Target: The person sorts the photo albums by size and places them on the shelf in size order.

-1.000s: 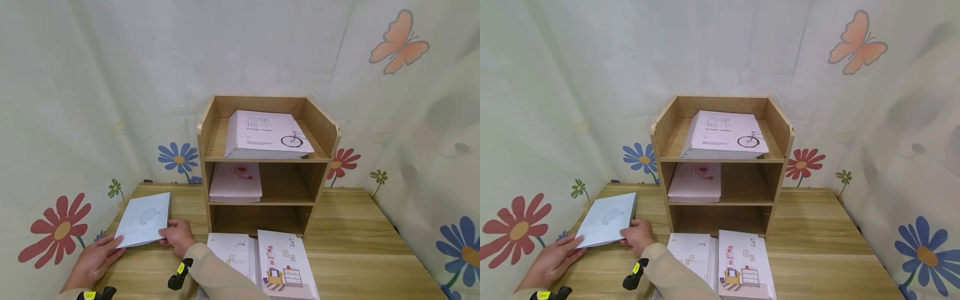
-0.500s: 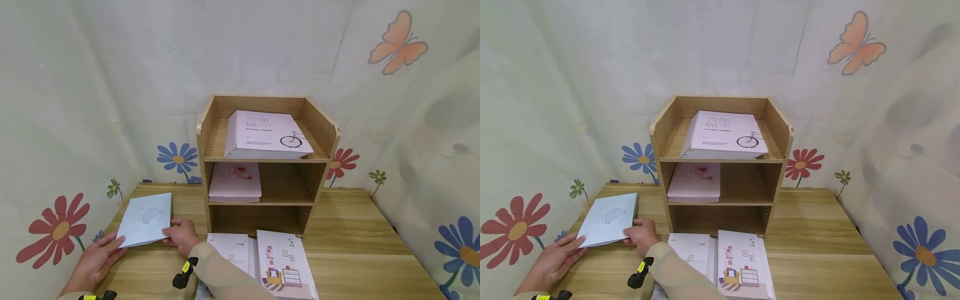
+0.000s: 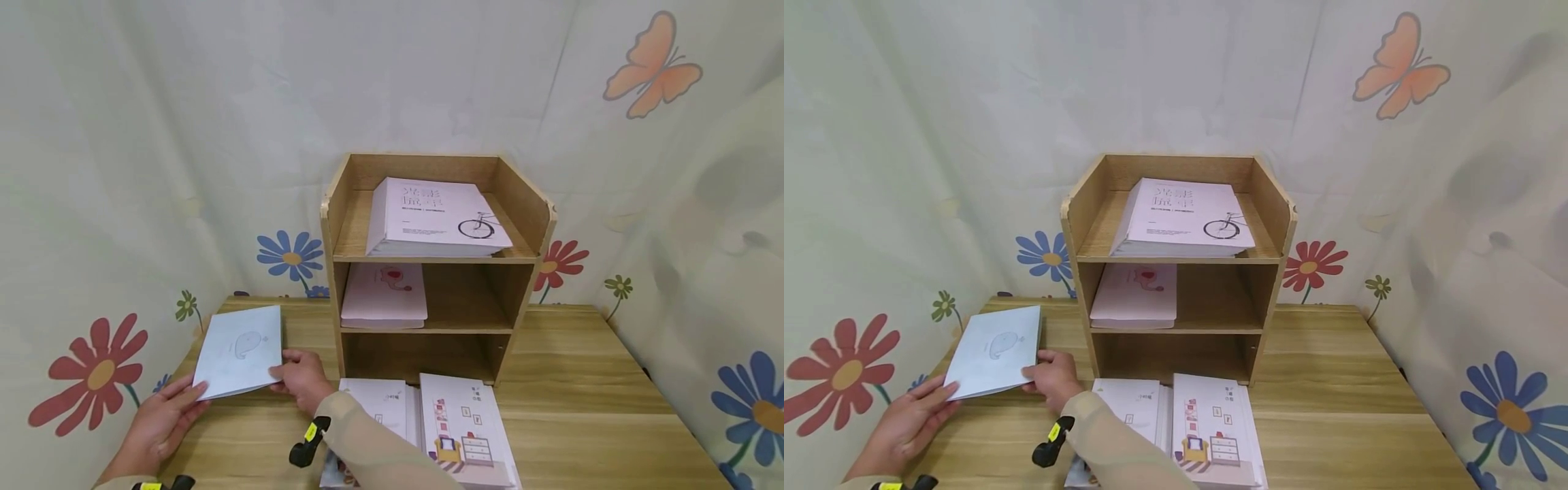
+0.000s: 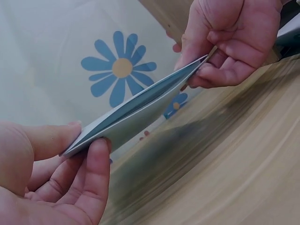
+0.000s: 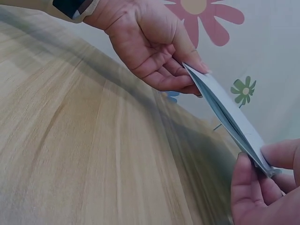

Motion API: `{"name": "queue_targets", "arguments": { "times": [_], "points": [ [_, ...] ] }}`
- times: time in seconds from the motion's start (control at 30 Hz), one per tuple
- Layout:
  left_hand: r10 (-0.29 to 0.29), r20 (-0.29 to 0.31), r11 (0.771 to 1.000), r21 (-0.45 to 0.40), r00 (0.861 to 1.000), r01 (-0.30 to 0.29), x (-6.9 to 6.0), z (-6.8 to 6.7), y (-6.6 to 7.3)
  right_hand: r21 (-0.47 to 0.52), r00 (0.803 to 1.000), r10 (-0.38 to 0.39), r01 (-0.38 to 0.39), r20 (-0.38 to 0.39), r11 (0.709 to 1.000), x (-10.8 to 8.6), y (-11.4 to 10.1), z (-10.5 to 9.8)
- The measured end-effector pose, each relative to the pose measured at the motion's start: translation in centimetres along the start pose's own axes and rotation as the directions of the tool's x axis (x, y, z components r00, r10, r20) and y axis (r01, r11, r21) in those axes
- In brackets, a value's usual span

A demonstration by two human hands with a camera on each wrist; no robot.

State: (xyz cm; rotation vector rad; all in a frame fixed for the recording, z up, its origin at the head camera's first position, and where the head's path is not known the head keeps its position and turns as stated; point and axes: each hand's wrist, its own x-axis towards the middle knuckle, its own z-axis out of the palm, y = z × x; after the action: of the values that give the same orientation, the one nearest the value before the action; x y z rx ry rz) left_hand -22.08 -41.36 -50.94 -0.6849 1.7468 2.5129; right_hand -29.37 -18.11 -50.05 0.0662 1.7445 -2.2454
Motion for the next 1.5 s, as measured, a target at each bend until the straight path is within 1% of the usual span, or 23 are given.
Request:
{"name": "queue_targets", "arguments": {
  "times": [0.13, 0.23, 0.33, 0.43, 0.53, 0.63, 0.8, 0.93, 1.13, 1.33, 1.43, 1.5],
  "points": [
    [0.042, 0.046, 0.998, -0.038, 0.998, -0.040, -0.2, 0.3, 0.0, 0.037, 1.000, -0.011, 0.011, 0.012, 0.999, 0.1, -0.1, -0.1],
    [0.072, 0.072, 0.996, -0.058, 0.995, -0.067, -0.3, 0.5, 0.0, 0.040, 0.999, -0.027, 0.027, 0.018, 0.999, 0.2, -0.1, -0.3],
    [0.100, 0.091, 0.992, -0.081, 0.991, -0.093, -0.4, 0.6, 0.0, 0.040, 0.999, -0.031, 0.031, 0.016, 0.999, 0.1, -0.1, -0.4],
    [0.124, 0.098, 0.989, -0.100, 0.988, -0.114, -0.6, 0.7, 0.0, 0.041, 1.000, -0.019, 0.019, 0.002, 0.999, 0.0, -0.4, -0.4],
    [0.128, 0.096, 0.988, -0.102, 0.987, -0.118, -0.7, 0.8, 0.0, 0.027, 1.000, -0.016, 0.016, -0.003, 1.000, -0.1, -0.7, -0.4],
    [0.126, 0.098, 0.990, -0.080, 0.987, -0.119, -0.8, 0.9, 0.1, 0.033, 1.000, -0.019, 0.019, 0.001, 0.999, -0.2, -1.0, -0.6],
    [0.131, 0.126, 0.991, -0.045, 0.983, -0.126, -0.8, 0.8, 0.1, 0.066, 0.999, -0.025, 0.022, 0.037, 0.998, -0.4, -1.3, -0.8],
    [0.142, 0.149, 0.990, -0.043, 0.979, -0.137, -1.0, 0.8, 0.0, 0.092, 0.997, -0.015, 0.009, 0.069, 0.996, -0.5, -1.4, -1.0],
    [0.166, 0.157, 0.986, -0.032, 0.973, -0.163, -1.5, 1.1, -0.1, 0.095, 0.995, -0.018, 0.009, 0.098, 0.995, -0.8, -1.6, -1.6],
    [0.159, 0.140, 0.987, 0.003, 0.977, -0.161, -2.2, 1.6, -0.1, 0.035, 0.994, -0.018, 0.014, 0.108, 0.999, -1.3, -2.1, -2.1],
    [0.148, 0.130, 0.988, 0.016, 0.980, -0.152, -2.5, 1.8, 0.0, -0.002, 0.995, -0.013, 0.014, 0.103, 1.000, -1.6, -2.4, -2.3],
    [0.141, 0.127, 0.989, 0.024, 0.982, -0.145, -2.6, 1.9, 0.0, -0.010, 0.994, -0.014, 0.015, 0.105, 1.000, -1.8, -2.6, -2.4]
  ]
}}
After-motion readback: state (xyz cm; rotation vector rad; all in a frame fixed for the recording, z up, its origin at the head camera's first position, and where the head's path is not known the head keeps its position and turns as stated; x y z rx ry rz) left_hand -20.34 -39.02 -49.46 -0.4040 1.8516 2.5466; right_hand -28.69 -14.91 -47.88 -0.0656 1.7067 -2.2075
